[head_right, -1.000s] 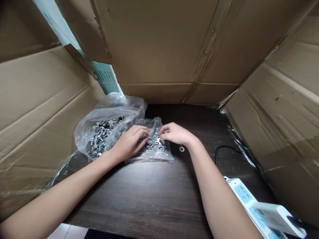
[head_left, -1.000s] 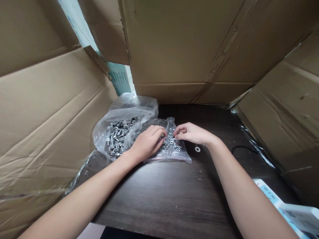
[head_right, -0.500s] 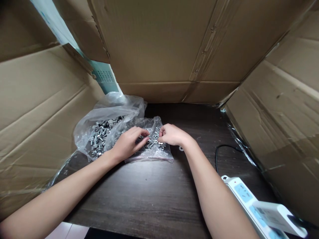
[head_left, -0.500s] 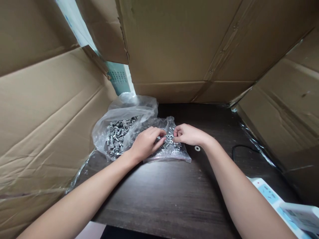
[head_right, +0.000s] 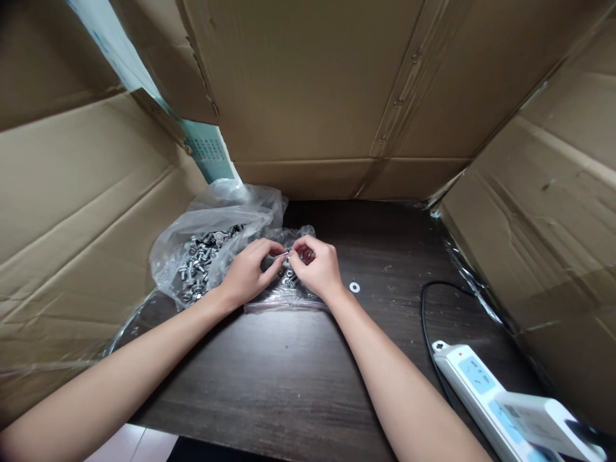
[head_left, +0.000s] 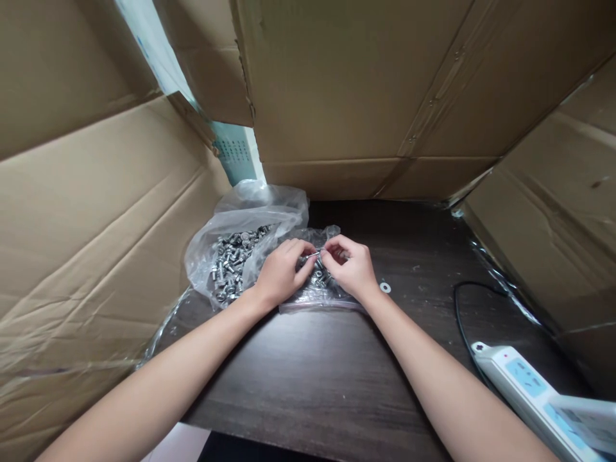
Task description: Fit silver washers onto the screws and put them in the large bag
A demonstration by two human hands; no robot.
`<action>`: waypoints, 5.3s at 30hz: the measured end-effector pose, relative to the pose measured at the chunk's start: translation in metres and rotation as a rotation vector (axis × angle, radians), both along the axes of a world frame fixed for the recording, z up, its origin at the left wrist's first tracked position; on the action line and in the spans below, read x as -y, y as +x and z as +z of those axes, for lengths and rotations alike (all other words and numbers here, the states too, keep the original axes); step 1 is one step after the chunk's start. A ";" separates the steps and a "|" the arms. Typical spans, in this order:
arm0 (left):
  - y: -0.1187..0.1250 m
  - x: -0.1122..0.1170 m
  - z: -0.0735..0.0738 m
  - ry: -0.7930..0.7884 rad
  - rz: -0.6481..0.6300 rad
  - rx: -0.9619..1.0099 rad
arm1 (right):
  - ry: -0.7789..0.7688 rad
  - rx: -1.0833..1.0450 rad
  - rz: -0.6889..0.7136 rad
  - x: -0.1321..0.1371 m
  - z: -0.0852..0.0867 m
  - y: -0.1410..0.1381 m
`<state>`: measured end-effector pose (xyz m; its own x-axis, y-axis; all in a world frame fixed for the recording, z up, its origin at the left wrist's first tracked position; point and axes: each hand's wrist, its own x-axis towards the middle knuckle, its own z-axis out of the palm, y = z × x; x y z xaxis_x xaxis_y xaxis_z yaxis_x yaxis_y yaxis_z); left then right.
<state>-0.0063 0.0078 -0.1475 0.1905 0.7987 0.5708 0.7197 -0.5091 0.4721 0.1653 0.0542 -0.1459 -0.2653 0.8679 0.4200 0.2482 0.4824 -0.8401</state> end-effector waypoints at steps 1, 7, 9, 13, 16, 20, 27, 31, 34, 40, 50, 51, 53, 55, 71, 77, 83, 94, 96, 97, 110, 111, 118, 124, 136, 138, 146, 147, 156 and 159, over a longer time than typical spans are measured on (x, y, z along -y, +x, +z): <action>-0.001 -0.001 -0.001 -0.009 0.005 0.015 | 0.009 0.009 0.003 0.001 0.000 -0.001; -0.001 -0.002 -0.001 -0.055 0.014 0.051 | -0.039 -0.006 0.068 -0.002 -0.002 0.002; -0.001 -0.002 -0.002 -0.059 0.010 0.065 | -0.057 -0.023 0.080 -0.004 -0.003 0.003; -0.002 -0.002 -0.002 -0.077 0.010 0.102 | -0.071 -0.015 0.091 -0.006 -0.006 0.003; -0.003 -0.001 -0.001 -0.117 0.024 0.125 | -0.079 0.009 0.112 -0.008 -0.007 0.003; -0.003 -0.001 0.000 -0.150 0.055 0.123 | -0.096 0.048 0.129 -0.009 -0.007 0.004; -0.003 -0.002 -0.002 -0.111 -0.026 0.150 | -0.136 0.074 0.153 -0.012 -0.007 0.005; -0.003 -0.002 -0.002 -0.096 -0.061 0.185 | -0.145 0.080 0.151 -0.012 -0.009 0.004; -0.003 -0.003 -0.002 -0.072 -0.075 0.171 | -0.151 0.052 0.145 -0.012 -0.008 0.004; -0.005 -0.004 0.000 -0.026 -0.029 0.150 | -0.109 0.040 0.156 -0.011 -0.005 0.004; -0.005 -0.002 0.000 -0.005 0.007 0.173 | 0.294 0.364 0.251 -0.006 -0.007 0.003; -0.005 -0.002 0.000 -0.012 0.012 0.168 | 0.306 0.388 0.255 -0.005 -0.008 0.003; -0.005 -0.002 0.000 -0.024 0.022 0.165 | 0.321 0.435 0.260 -0.005 -0.008 0.002; -0.005 -0.002 -0.001 -0.028 0.024 0.170 | 0.328 0.484 0.261 -0.005 -0.007 0.002; -0.005 -0.003 -0.003 -0.026 0.040 0.188 | 0.367 0.516 0.295 0.002 0.000 0.002; -0.005 -0.003 -0.003 -0.028 0.038 0.189 | 0.260 0.340 0.273 0.001 -0.002 0.001; -0.004 -0.002 -0.002 -0.029 0.043 0.190 | 0.214 0.364 0.172 0.000 -0.003 0.001; -0.004 -0.002 0.000 -0.021 0.064 0.176 | 0.235 0.571 0.171 0.003 -0.002 -0.001; -0.004 -0.002 0.000 -0.018 0.065 0.173 | 0.239 0.582 0.174 0.003 -0.001 -0.001; -0.004 -0.002 0.000 -0.016 0.067 0.172 | 0.242 0.585 0.177 0.003 -0.001 -0.001; -0.003 -0.002 -0.001 -0.043 0.071 0.189 | 0.205 0.638 0.195 0.002 0.004 0.000; -0.003 -0.002 -0.001 -0.043 0.073 0.189 | 0.197 0.646 0.202 0.002 0.004 0.000; -0.002 -0.002 0.001 -0.027 0.080 0.183 | 0.189 0.643 0.231 0.003 0.006 0.000; -0.002 -0.002 0.001 -0.004 0.080 0.167 | 0.239 0.613 0.253 0.005 0.009 0.000; -0.003 -0.002 0.000 -0.016 0.069 0.186 | 0.223 0.551 0.255 0.003 0.011 0.001; -0.003 -0.001 0.001 -0.002 0.077 0.174 | 0.263 0.445 0.151 0.000 0.008 0.002; -0.003 -0.003 0.001 -0.020 0.037 0.172 | 0.030 -0.088 0.017 -0.006 -0.004 -0.005; -0.003 -0.003 0.001 -0.020 0.032 0.172 | 0.010 -0.110 0.039 -0.006 -0.005 -0.006; -0.001 -0.001 0.003 -0.082 0.033 0.164 | -0.068 -0.150 0.141 -0.006 -0.007 -0.004; -0.001 -0.001 0.002 -0.093 0.048 0.122 | -0.033 -0.108 0.124 -0.006 -0.006 -0.003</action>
<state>-0.0076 0.0089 -0.1457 0.0846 0.8556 0.5107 0.6770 -0.4255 0.6006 0.1620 0.0600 -0.1518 -0.3262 0.8449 0.4239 0.0961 0.4758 -0.8743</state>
